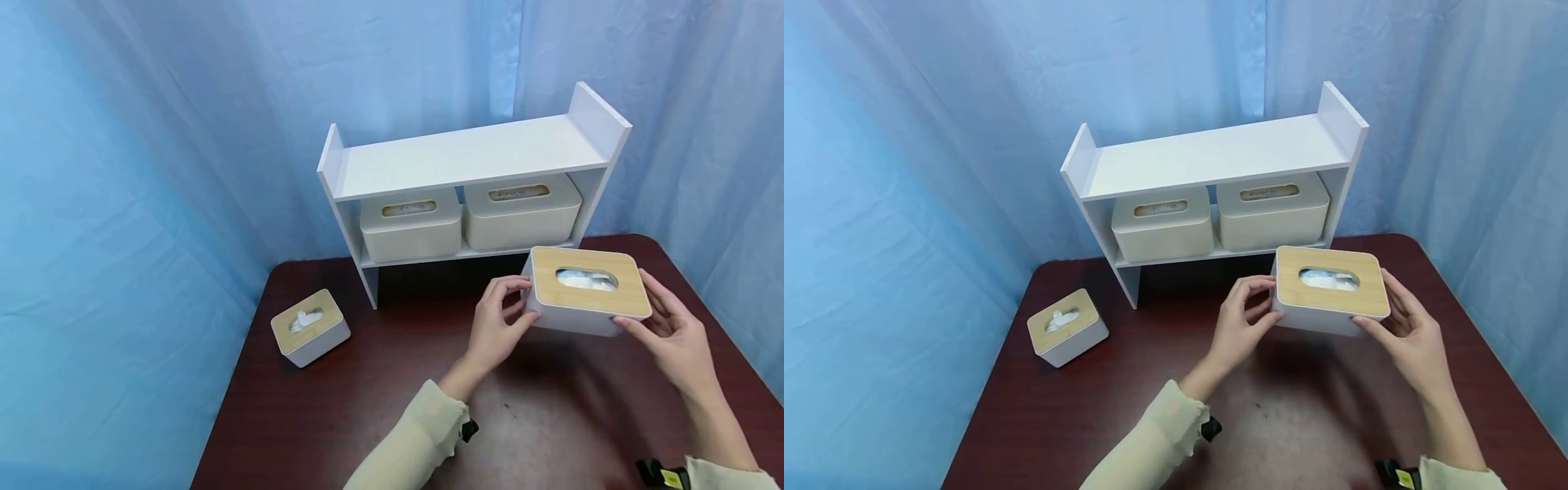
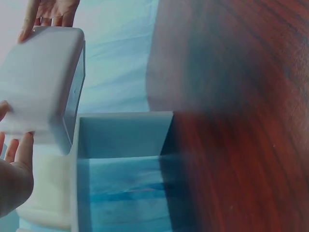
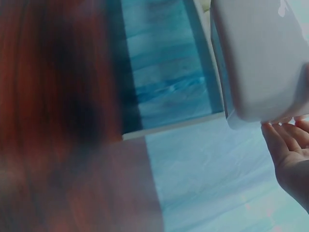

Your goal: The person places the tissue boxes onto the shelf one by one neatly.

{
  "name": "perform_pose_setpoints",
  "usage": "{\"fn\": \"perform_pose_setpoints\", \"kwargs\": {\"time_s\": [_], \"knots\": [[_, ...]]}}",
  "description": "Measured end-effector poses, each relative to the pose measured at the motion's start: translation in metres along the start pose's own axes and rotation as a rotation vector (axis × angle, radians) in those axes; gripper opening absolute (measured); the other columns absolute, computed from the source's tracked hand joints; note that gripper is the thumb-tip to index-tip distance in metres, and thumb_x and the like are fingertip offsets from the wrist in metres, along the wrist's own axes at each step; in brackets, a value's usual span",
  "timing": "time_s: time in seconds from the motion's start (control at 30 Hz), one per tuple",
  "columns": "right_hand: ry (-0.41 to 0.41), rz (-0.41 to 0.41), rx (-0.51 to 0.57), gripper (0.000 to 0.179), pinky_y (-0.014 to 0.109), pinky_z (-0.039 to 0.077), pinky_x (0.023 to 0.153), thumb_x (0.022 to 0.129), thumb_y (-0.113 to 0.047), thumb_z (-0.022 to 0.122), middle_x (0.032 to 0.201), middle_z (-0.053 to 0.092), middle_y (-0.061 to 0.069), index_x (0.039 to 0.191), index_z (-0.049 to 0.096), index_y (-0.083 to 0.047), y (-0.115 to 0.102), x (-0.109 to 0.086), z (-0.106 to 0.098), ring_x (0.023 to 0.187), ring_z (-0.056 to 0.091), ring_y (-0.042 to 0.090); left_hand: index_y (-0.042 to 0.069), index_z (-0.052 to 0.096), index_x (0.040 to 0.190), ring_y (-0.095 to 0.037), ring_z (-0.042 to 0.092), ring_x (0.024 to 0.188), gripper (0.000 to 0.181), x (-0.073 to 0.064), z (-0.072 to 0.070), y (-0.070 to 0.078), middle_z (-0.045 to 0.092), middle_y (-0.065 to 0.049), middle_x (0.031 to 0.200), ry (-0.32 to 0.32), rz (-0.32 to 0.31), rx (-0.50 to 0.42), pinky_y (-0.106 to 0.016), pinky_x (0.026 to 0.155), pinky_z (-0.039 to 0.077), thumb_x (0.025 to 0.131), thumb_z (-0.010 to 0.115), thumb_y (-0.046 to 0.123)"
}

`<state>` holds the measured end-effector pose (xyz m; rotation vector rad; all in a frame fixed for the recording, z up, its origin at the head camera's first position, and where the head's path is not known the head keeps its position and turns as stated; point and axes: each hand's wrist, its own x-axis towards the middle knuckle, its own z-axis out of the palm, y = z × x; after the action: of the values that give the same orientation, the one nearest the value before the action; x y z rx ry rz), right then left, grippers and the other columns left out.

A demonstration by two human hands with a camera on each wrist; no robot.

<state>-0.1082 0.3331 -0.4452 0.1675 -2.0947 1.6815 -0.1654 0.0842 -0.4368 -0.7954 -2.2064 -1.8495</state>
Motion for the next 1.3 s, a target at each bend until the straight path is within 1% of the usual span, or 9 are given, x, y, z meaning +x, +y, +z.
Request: {"fn": "perform_pose_setpoints", "kwargs": {"time_s": [0.13, 0.2, 0.33, 0.43, 0.53, 0.67, 1.03, 1.17, 1.3], "knots": [[-0.052, -0.042, 0.15, 0.078, 0.004, 0.051, 0.084, 0.082, 0.026, 0.06, 0.153, 0.049, -0.005, 0.152, 0.036, 0.001, -0.012, 0.004, 0.007, 0.121, 0.058, -0.004, 0.001, 0.059, 0.123, -0.018, 0.06, 0.126, 0.043, -0.001, -0.011, 0.007, 0.056, -0.013, 0.132, 0.024, 0.045, 0.004, -0.018, 0.094, 0.053, 0.084, 0.076, -0.003], [-0.072, -0.057, 0.194, 0.077, 0.005, 0.051, 0.085, 0.082, 0.027, 0.058, 0.152, 0.05, -0.004, 0.152, 0.035, 0.003, -0.017, 0.006, 0.01, 0.121, 0.059, -0.002, 0.0, 0.058, 0.124, -0.021, 0.06, 0.127, 0.044, -0.001, -0.016, 0.009, 0.055, -0.015, 0.133, 0.031, 0.059, -0.001, -0.021, 0.095, 0.054, 0.084, 0.076, -0.004], [-0.1, -0.077, 0.233, 0.076, 0.007, 0.052, 0.087, 0.083, 0.029, 0.056, 0.152, 0.05, -0.002, 0.152, 0.034, 0.005, -0.026, 0.009, 0.015, 0.123, 0.06, 0.0, 0.0, 0.058, 0.126, -0.025, 0.058, 0.129, 0.045, -0.002, -0.027, 0.014, 0.054, -0.016, 0.136, 0.035, 0.056, -0.073, -0.025, 0.098, 0.053, 0.084, 0.075, -0.003], [-0.115, -0.098, 0.263, 0.076, 0.009, 0.052, 0.088, 0.082, 0.03, 0.055, 0.152, 0.051, 0.001, 0.151, 0.034, 0.007, -0.031, 0.012, 0.02, 0.125, 0.059, 0.002, 0.001, 0.058, 0.126, -0.024, 0.057, 0.13, 0.044, -0.003, -0.035, 0.017, 0.054, -0.015, 0.136, 0.043, 0.065, -0.099, -0.025, 0.099, 0.053, 0.086, 0.074, -0.001], [-0.137, -0.125, 0.321, 0.076, 0.011, 0.053, 0.089, 0.081, 0.033, 0.054, 0.152, 0.051, 0.005, 0.15, 0.033, 0.01, -0.035, 0.015, 0.024, 0.128, 0.058, 0.005, 0.002, 0.058, 0.126, -0.021, 0.057, 0.13, 0.043, -0.006, -0.042, 0.019, 0.055, -0.013, 0.135, 0.064, 0.089, -0.079, -0.024, 0.099, 0.052, 0.087, 0.074, 0.0], [-0.182, -0.165, 0.386, 0.075, 0.014, 0.053, 0.092, 0.079, 0.036, 0.052, 0.155, 0.046, 0.011, 0.149, 0.032, 0.014, -0.04, 0.019, 0.03, 0.134, 0.054, 0.009, 0.002, 0.059, 0.127, -0.018, 0.056, 0.131, 0.042, -0.009, -0.051, 0.021, 0.055, -0.012, 0.136, 0.096, 0.095, -0.104, -0.025, 0.1, 0.053, 0.087, 0.074, 0.001], [-0.214, -0.172, 0.354, 0.074, 0.015, 0.052, 0.095, 0.08, 0.032, 0.055, 0.156, 0.044, 0.013, 0.149, 0.035, 0.012, -0.055, 0.026, 0.048, 0.135, 0.053, 0.009, 0.001, 0.058, 0.127, -0.02, 0.056, 0.13, 0.041, -0.017, -0.076, 0.03, 0.055, -0.012, 0.137, 0.155, 0.128, -0.11, -0.029, 0.1, 0.054, 0.088, 0.072, -0.001], [-0.224, -0.186, 0.381, 0.074, 0.016, 0.052, 0.096, 0.08, 0.033, 0.054, 0.156, 0.044, 0.014, 0.148, 0.035, 0.013, -0.06, 0.029, 0.056, 0.137, 0.052, 0.011, 0.001, 0.058, 0.128, -0.021, 0.056, 0.131, 0.04, -0.019, -0.085, 0.033, 0.055, -0.012, 0.139, 0.168, 0.131, -0.109, -0.03, 0.101, 0.053, 0.09, 0.071, 0.002], [-0.217, -0.161, 0.355, 0.075, 0.016, 0.051, 0.097, 0.079, 0.034, 0.055, 0.155, 0.045, 0.013, 0.148, 0.037, 0.011, -0.064, 0.032, 0.064, 0.136, 0.053, 0.011, 0.002, 0.058, 0.129, -0.021, 0.056, 0.131, 0.04, -0.021, -0.093, 0.035, 0.055, -0.012, 0.139, 0.185, 0.137, -0.096, -0.031, 0.101, 0.053, 0.091, 0.07, 0.004]]}}
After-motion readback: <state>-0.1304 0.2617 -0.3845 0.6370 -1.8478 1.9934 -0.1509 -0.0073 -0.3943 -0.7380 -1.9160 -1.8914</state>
